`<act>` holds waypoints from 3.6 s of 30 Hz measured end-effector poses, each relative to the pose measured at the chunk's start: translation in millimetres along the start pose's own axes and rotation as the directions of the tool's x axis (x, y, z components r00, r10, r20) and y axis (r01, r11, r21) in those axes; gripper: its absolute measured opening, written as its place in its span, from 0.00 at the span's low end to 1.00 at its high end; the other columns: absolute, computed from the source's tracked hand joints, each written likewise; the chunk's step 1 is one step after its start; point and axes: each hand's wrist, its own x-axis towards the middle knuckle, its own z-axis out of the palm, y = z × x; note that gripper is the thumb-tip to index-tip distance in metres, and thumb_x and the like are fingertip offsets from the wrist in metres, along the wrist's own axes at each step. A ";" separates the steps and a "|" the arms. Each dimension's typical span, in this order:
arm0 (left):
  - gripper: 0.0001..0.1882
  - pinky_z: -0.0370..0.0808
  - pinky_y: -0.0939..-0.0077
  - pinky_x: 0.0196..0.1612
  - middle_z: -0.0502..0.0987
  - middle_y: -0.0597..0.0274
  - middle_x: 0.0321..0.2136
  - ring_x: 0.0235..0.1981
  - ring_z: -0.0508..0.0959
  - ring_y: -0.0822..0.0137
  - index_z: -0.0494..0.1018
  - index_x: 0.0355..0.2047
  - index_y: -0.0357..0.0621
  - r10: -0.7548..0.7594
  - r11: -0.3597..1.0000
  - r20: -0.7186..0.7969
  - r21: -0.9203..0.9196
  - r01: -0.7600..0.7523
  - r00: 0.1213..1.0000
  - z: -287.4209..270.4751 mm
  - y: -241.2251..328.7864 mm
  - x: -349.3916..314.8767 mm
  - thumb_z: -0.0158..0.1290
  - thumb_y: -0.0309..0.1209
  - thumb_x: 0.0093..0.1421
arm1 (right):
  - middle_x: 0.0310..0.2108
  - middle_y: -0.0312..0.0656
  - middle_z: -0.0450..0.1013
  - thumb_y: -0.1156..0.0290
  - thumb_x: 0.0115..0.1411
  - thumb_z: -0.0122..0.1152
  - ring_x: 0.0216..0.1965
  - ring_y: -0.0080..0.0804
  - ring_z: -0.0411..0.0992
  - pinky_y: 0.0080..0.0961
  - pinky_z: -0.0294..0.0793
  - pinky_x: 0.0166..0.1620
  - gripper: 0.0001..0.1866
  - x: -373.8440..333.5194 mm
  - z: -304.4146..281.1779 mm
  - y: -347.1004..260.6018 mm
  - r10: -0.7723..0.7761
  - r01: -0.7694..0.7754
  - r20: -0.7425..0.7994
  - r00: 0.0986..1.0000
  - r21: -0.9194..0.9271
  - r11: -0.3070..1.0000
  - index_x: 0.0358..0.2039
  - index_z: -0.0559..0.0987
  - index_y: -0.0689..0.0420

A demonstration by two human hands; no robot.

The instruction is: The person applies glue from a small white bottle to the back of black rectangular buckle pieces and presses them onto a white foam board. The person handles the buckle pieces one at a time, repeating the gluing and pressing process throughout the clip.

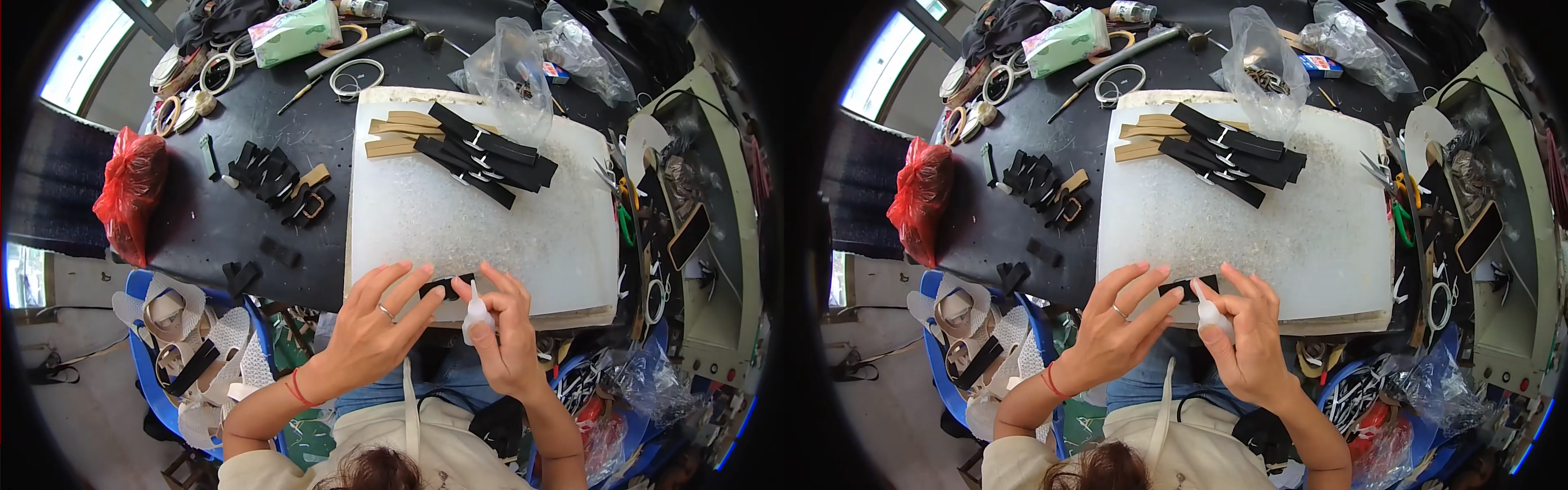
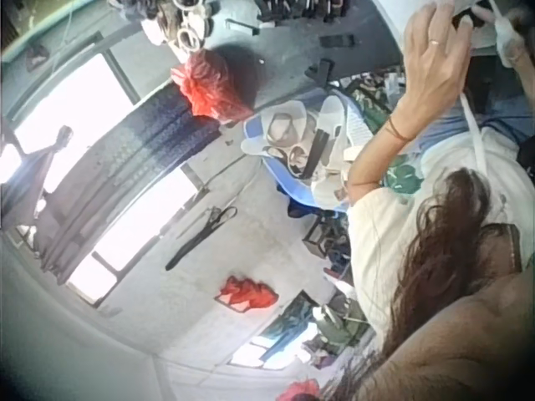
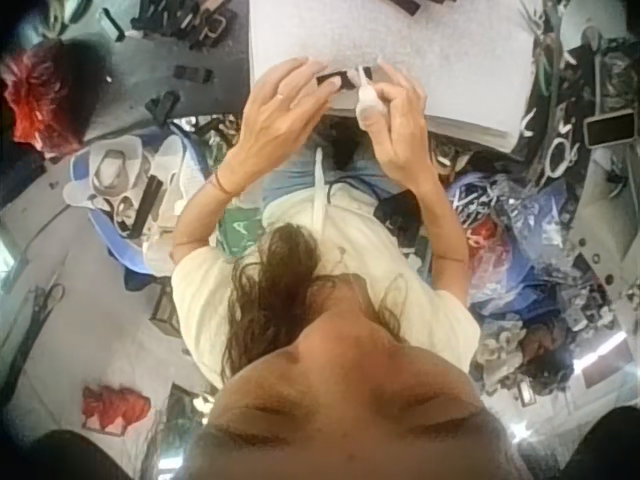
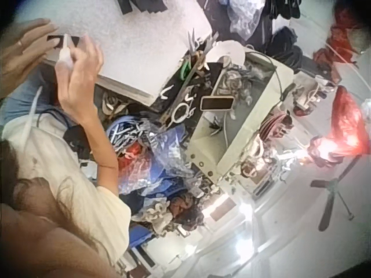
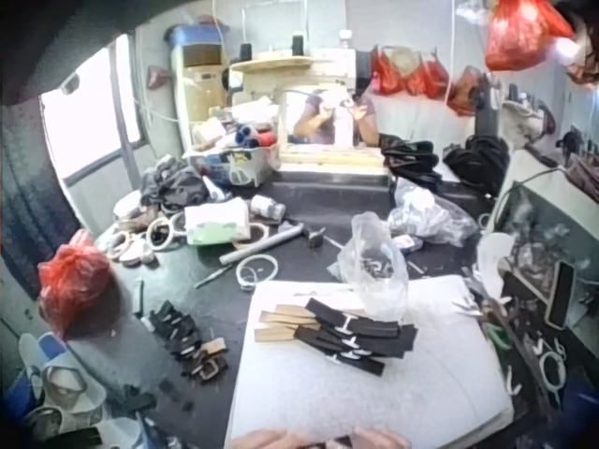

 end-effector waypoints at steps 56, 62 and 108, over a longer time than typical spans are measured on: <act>0.12 0.74 0.67 0.36 0.78 0.55 0.32 0.33 0.79 0.55 0.77 0.39 0.39 -0.391 0.873 0.102 -0.274 0.404 0.915 0.7 7.0 29.3 0.63 0.28 0.54 | 0.47 0.43 0.78 0.66 0.62 0.60 0.48 0.40 0.72 0.34 0.65 0.47 0.17 -13.1 27.1 8.7 -0.194 0.175 -0.192 0.962 -0.110 0.978 0.47 0.69 0.61; 0.07 0.74 0.67 0.32 0.78 0.55 0.29 0.29 0.79 0.54 0.78 0.37 0.39 -0.395 0.849 0.163 -0.311 0.427 0.904 0.3 10.2 34.6 0.59 0.25 0.57 | 0.47 0.42 0.78 0.65 0.63 0.60 0.49 0.40 0.72 0.35 0.65 0.48 0.17 -17.0 31.4 7.3 -0.166 0.141 -0.215 0.962 -0.125 0.982 0.46 0.69 0.61; 0.13 0.80 0.76 0.39 0.80 0.54 0.42 0.37 0.82 0.63 0.80 0.36 0.38 -0.328 0.911 -0.089 -0.292 0.290 0.940 -2.6 6.9 -8.8 0.65 0.18 0.48 | 0.26 0.43 0.76 0.75 0.46 0.76 0.22 0.33 0.72 0.25 0.70 0.26 0.18 -8.2 -21.0 -24.5 0.119 -0.158 -0.184 0.976 -0.212 0.964 0.38 0.81 0.62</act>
